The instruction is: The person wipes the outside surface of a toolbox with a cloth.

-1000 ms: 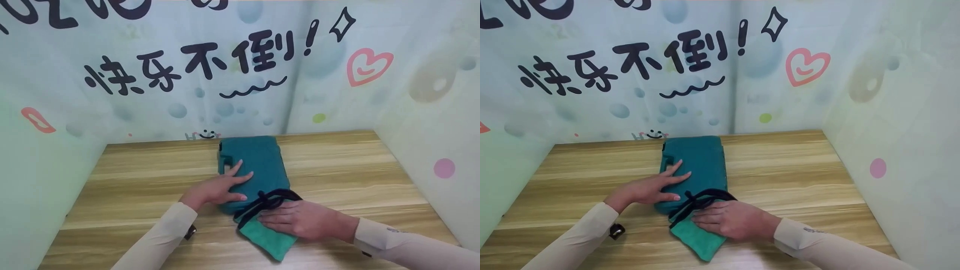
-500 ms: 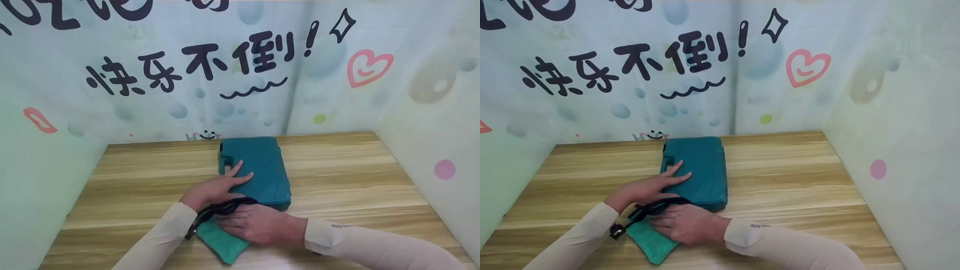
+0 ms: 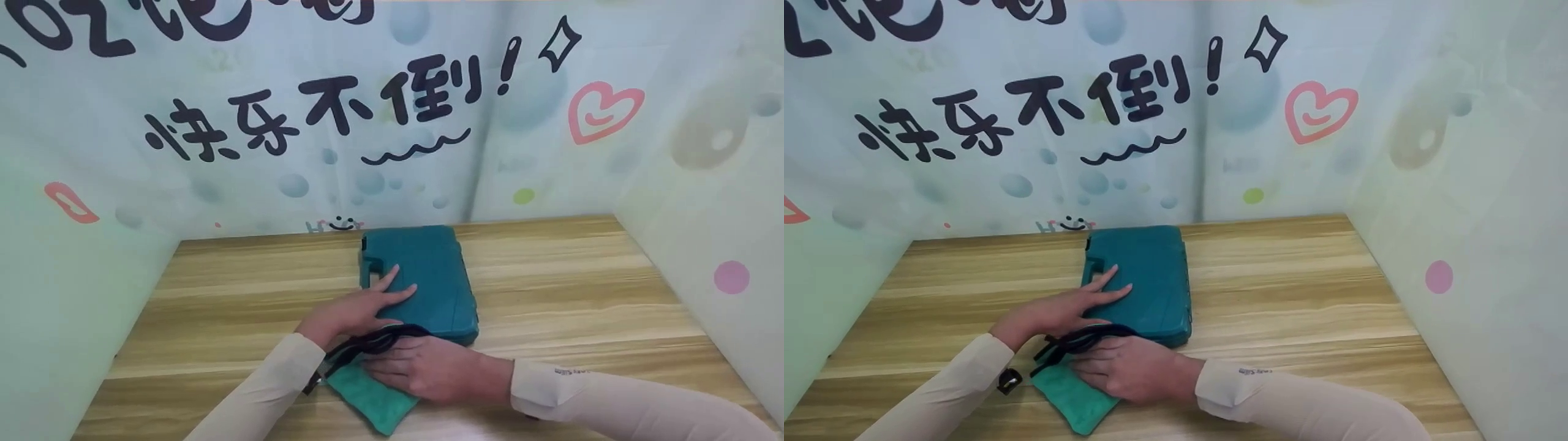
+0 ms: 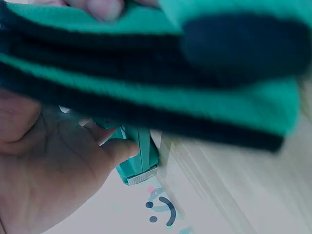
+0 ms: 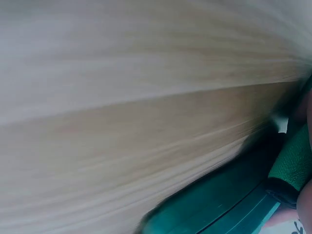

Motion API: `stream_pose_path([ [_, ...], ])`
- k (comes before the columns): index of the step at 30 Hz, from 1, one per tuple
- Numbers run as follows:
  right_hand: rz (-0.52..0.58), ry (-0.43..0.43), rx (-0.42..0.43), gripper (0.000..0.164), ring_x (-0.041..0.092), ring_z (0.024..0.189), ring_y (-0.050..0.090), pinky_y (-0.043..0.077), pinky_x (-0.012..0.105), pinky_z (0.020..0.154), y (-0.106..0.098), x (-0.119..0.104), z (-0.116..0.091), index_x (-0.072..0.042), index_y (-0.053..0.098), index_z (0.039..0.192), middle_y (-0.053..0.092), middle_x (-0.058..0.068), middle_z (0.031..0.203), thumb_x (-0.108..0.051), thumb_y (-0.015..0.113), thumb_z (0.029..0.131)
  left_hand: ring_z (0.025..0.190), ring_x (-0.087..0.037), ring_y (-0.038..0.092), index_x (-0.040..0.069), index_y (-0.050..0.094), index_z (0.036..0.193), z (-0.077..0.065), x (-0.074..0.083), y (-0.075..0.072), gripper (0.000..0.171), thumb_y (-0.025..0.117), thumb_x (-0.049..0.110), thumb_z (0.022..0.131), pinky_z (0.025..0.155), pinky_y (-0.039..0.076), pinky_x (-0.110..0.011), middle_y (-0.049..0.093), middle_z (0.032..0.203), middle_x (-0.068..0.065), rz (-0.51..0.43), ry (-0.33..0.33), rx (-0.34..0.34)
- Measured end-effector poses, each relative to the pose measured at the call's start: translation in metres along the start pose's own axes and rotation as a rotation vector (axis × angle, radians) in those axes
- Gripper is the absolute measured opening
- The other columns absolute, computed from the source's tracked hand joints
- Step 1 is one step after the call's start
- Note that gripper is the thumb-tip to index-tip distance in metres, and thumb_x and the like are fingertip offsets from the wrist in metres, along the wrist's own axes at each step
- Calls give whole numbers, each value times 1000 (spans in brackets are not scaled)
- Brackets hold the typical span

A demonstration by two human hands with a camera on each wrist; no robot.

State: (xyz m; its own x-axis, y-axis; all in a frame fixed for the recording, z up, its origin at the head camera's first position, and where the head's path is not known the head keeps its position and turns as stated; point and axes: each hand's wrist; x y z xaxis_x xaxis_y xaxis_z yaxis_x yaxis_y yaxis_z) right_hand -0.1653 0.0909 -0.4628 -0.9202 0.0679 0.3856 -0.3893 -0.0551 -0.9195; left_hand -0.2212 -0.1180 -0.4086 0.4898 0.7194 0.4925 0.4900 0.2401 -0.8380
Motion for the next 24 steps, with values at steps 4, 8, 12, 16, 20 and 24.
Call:
stream_pose_path([
  [4,2,-2,26,45,14,146,33,18,31,118,0,0,-20,-5,47,152,47,5,153,-19,42,110,150,-44,6,30,29,161,-1,1,1,66,61,32,103,113,30,-52,-6,169,-6,-19,-10,-5],
  [8,42,-4,20,45,14,146,32,19,32,118,-2,3,-45,-5,46,152,47,6,154,-20,40,110,150,-42,11,32,27,161,-3,1,1,68,60,37,103,114,28,-52,-5,169,-6,2,-12,-5],
  [12,97,-5,6,45,14,147,29,19,32,118,-3,10,-69,-6,46,153,45,6,155,-21,34,112,150,-41,13,31,27,162,-4,-1,2,69,60,42,102,116,23,-53,-5,169,-6,-1,2,-2],
  [16,160,0,57,43,14,145,34,24,33,117,-3,16,-89,-6,51,149,50,6,151,-18,32,112,150,-41,12,31,26,162,-5,-2,2,71,60,45,101,116,21,-54,-6,169,-6,-6,10,-5],
  [20,212,-1,97,42,14,142,39,27,33,115,-4,20,-103,-6,56,146,54,5,148,-17,34,112,150,-42,9,31,26,162,-4,-1,1,71,60,46,101,116,21,-56,-7,169,-6,-16,7,-7],
  [24,259,-12,114,39,15,140,42,30,34,114,-8,25,-112,-6,59,142,56,5,146,-17,42,109,150,-44,7,31,25,162,-3,-1,2,73,60,47,100,116,20,-56,-7,169,-6,-12,4,-7],
])
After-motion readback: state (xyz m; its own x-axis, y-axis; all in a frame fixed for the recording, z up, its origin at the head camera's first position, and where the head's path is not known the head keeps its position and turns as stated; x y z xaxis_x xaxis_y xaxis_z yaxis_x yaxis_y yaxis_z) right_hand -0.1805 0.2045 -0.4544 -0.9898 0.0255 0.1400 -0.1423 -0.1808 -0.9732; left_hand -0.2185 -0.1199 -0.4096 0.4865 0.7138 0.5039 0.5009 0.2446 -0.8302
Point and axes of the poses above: each hand's wrist, its own z-axis towards the middle knuckle, its own y-axis out of the palm, x = y × z
